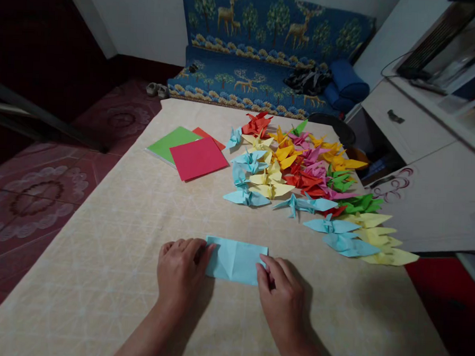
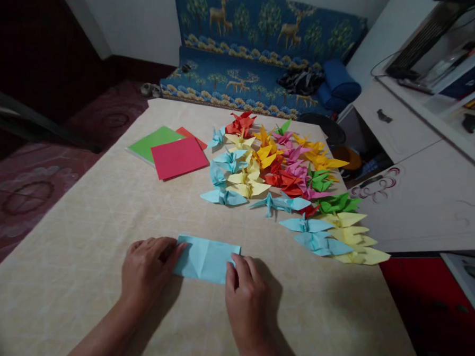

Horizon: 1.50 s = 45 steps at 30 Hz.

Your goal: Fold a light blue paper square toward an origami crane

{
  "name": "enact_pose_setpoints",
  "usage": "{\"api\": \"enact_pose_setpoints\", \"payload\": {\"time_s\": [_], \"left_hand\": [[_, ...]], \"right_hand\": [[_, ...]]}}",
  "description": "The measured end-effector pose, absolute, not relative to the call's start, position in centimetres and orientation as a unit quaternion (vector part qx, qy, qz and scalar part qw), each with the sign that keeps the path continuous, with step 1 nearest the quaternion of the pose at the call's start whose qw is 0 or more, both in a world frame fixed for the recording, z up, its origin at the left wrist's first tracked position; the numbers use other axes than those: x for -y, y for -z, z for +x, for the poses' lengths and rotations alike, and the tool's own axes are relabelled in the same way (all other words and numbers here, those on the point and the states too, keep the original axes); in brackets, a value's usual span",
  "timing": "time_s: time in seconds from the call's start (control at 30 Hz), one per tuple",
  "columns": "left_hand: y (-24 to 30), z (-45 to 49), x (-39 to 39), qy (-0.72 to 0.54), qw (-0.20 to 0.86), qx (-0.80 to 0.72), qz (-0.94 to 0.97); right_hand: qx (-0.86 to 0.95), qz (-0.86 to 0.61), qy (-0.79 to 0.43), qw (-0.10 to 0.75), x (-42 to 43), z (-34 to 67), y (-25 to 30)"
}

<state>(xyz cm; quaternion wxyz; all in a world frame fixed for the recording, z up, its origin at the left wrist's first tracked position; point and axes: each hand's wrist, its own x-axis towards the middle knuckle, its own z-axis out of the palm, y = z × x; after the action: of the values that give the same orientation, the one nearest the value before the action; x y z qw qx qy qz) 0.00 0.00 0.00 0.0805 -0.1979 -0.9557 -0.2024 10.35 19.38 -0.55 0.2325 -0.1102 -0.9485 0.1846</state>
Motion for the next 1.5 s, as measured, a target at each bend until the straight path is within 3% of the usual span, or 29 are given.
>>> {"api": "enact_pose_setpoints", "payload": {"time_s": [1.5], "left_hand": [[-0.36,-0.17,-0.93,0.178,0.088,0.967,-0.158]], "right_hand": [[0.957,-0.124,-0.151,0.215,-19.26,9.97,0.17]]}}
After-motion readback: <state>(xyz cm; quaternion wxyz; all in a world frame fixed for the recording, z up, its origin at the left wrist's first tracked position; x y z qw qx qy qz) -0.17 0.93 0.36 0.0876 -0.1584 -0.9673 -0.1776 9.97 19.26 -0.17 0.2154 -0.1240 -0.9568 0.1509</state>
